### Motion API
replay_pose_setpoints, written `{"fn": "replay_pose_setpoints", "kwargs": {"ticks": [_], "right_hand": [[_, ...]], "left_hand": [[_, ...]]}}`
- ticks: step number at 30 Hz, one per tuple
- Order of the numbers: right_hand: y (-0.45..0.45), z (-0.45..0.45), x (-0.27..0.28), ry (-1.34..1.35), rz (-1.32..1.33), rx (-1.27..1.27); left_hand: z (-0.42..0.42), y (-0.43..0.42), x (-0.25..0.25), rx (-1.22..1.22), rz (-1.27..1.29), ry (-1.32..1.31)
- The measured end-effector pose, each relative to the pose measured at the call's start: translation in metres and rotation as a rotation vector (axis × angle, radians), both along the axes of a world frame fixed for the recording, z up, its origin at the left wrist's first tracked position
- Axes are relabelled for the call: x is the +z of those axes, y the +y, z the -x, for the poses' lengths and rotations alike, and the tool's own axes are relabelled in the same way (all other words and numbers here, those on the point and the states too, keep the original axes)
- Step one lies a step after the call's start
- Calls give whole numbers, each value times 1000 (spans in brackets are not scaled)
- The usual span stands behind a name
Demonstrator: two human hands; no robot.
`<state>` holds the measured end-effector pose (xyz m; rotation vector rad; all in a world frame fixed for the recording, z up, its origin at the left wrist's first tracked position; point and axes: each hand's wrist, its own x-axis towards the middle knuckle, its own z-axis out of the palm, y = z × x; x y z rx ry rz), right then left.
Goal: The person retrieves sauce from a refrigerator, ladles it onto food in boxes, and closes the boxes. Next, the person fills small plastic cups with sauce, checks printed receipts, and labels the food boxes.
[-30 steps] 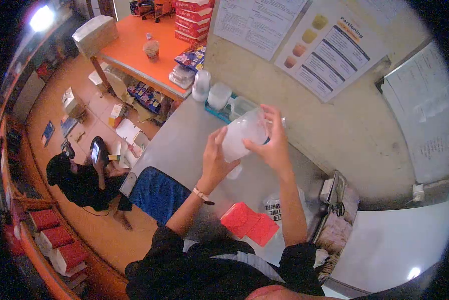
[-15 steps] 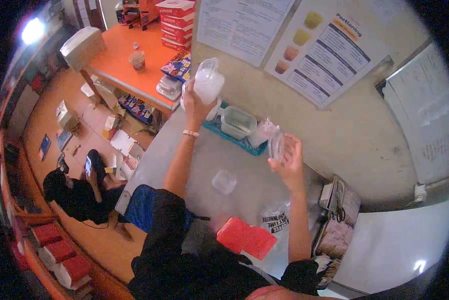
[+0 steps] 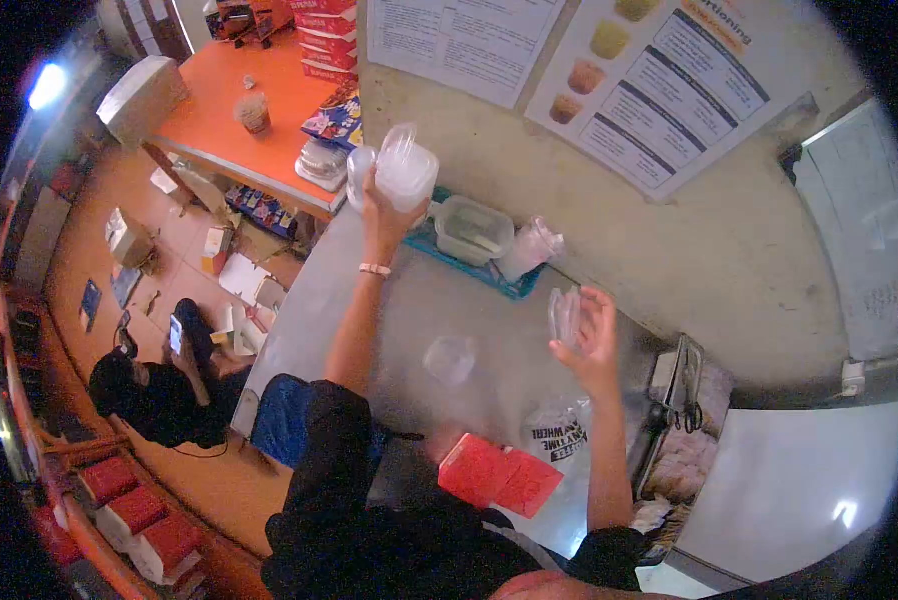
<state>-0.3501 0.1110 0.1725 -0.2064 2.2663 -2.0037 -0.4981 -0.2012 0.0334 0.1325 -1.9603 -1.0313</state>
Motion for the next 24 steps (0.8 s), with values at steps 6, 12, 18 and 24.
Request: {"fn": "replay_pose_setpoints", "kwargs": {"ticks": [6,12,18,24], "right_hand": [[-6,-1,-16,21,-39,40],[-12,-5,-25,22,-83,91],[-6,-9,-27,28,-121,82],[-9,-15,-26,16,-90,73]], "left_hand": [[0,5,13,24,26,-73],[-1,15,19,71,72,-62],[-8,10,62,68,227,-44],[4,4,55,106,131,-170]]}}
